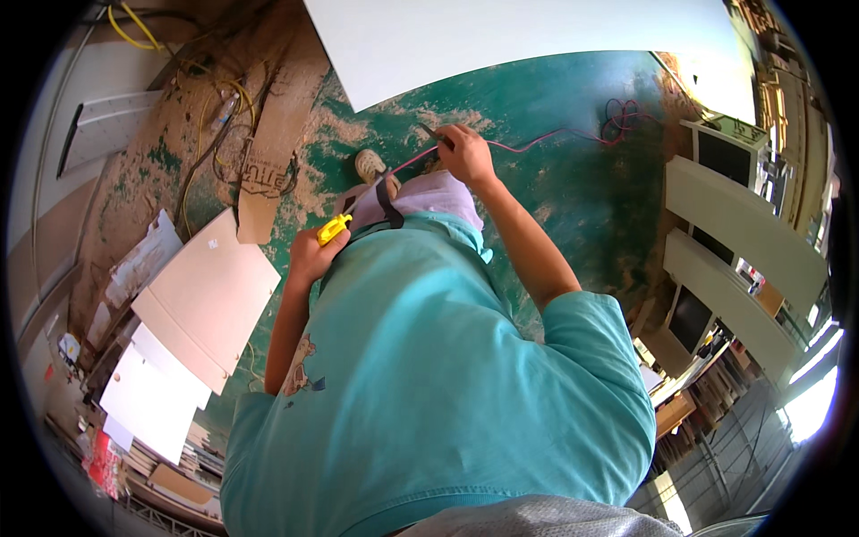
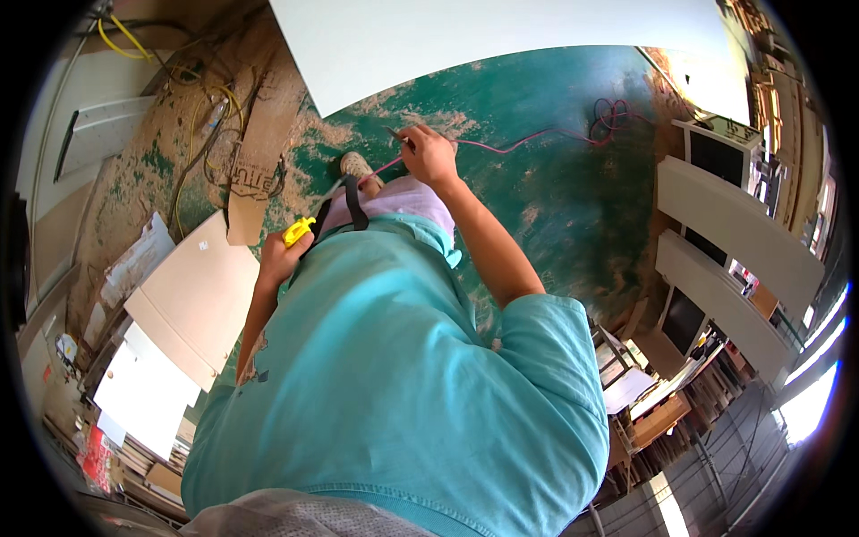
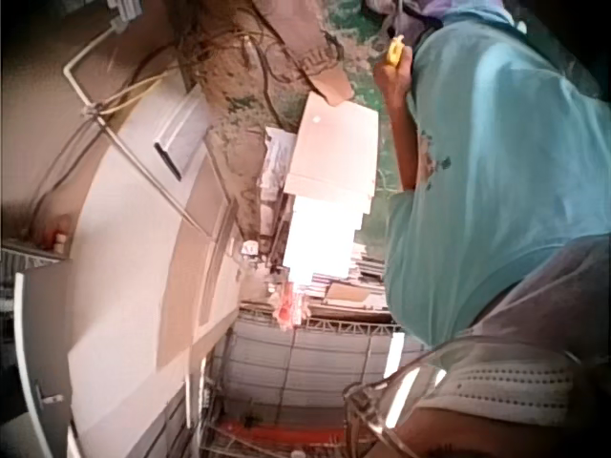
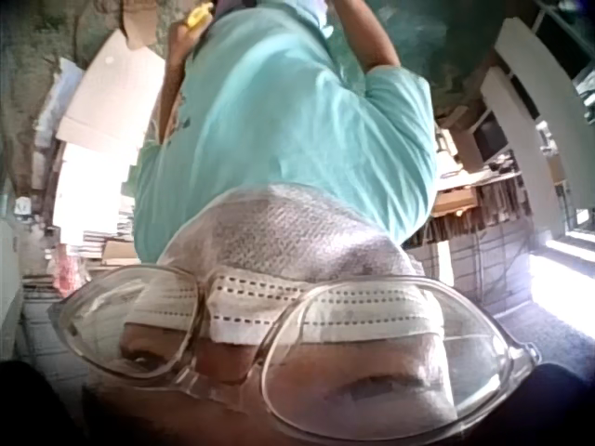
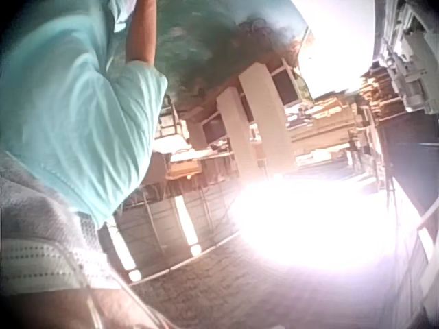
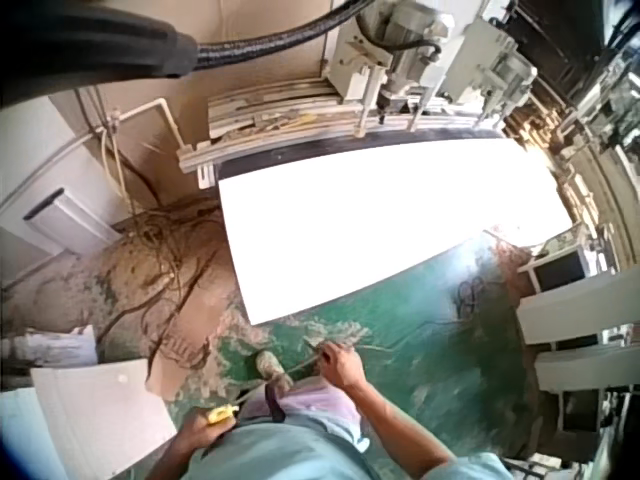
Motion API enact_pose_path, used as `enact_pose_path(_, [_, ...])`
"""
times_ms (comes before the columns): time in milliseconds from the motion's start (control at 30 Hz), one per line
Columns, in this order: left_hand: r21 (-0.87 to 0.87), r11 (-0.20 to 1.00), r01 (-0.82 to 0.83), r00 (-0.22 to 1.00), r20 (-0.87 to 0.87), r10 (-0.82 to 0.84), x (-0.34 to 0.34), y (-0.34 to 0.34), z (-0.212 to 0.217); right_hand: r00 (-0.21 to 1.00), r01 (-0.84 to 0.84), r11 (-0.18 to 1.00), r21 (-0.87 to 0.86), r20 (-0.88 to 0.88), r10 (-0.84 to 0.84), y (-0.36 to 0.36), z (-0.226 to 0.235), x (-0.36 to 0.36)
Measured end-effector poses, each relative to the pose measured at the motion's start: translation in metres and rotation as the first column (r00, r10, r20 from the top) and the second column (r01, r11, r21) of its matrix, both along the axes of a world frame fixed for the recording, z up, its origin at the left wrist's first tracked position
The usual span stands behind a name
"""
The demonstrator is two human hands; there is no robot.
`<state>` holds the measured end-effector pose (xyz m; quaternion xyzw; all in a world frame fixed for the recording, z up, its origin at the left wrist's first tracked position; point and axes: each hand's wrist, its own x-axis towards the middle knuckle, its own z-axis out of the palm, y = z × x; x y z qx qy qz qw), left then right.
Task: The person uses a yellow air blow gun to clean a large white board on a machine table. They then use a sanding block to smooth the edges and surface of the board. Finally, the person uses a white marker to write on the board.
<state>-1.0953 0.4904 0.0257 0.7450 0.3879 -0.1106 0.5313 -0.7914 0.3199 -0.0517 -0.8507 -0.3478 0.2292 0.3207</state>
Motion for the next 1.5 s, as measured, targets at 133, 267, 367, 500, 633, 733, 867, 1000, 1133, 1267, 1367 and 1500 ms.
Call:
enact_pose_path(133, [0.125, 0.99, 0.06, 0.998, -0.005, -0.06, 0.031, -0.009, -0.018, 0.866, 0.494, 0.869, 0.023, -0.104, -0.489, -0.03, 0.008, 0.057])
enact_pose_path(267, [-0.05, 0.999, -0.018, 0.995, 0.097, 0.023, 0.082, 0.005, -0.015, 0.884, 0.462, 0.876, 0.141, 0.007, -0.467, -0.004, 0.002, 0.076])
enact_pose_path(367, [-0.063, 0.995, -0.071, 0.995, 0.065, 0.075, 0.125, 0.009, -0.012, 0.974, 0.226, 0.957, 0.185, -0.072, -0.216, 0.035, 0.015, 0.082])
enact_pose_path(500, [-0.07, 0.969, -0.239, 0.971, 0.013, 0.24, 0.201, 0.011, -0.006, 0.966, 0.169, 0.983, 0.065, 0.186, -0.179, 0.028, -0.003, 0.193])
enact_pose_path(633, [-0.006, 0.997, 0.083, 0.985, -0.15, -0.082, 0.25, -0.023, -0.033, 0.916, 0.32, 0.947, -0.016, 0.261, -0.305, -0.059, -0.014, 0.371])
enact_pose_path(733, [-0.164, 0.96, -0.225, 0.974, -0.034, 0.222, 0.337, -0.054, 0.008, 0.749, 0.644, 0.742, -0.186, 0.348, -0.564, -0.145, -0.002, 0.518])
enact_pose_path(867, [-0.114, 0.966, -0.233, 0.967, 0.082, 0.243, 0.389, -0.082, 0.019, 0.659, 0.513, 0.83, 0.217, 0.52, -0.543, -0.104, 0.091, 0.645])
enact_pose_path(1000, [-0.004, 0.842, -0.539, 0.834, 0.138, 0.534, 0.417, -0.083, 0.02, 0.638, -0.221, 0.757, 0.615, 0.678, -0.365, 0.051, 0.292, 0.66])
enact_pose_path(1133, [-0.122, 0.748, -0.653, 0.69, 0.312, 0.653, 0.446, -0.088, 0.039, 0.375, -0.453, 0.717, 0.53, 0.843, -0.386, 0.17, 0.41, 0.649])
enact_pose_path(1267, [-0.309, 0.7, -0.644, 0.571, 0.414, 0.709, 0.475, -0.074, 0.066, 0.347, -0.375, 0.92, 0.117, 0.938, 0.022, 0.228, 0.411, 0.662])
enact_pose_path(1367, [-0.502, 0.616, -0.607, 0.374, 0.503, 0.779, 0.473, -0.069, 0.075, 0.374, -0.485, 0.779, 0.399, 0.899, -0.228, 0.233, 0.395, 0.623])
enact_pose_path(1500, [-0.735, 0.639, -0.229, 0.044, 0.647, 0.761, 0.482, -0.064, 0.066, 0.642, -0.559, 0.7, 0.445, 0.766, 0.025, 0.159, 0.309, 0.482])
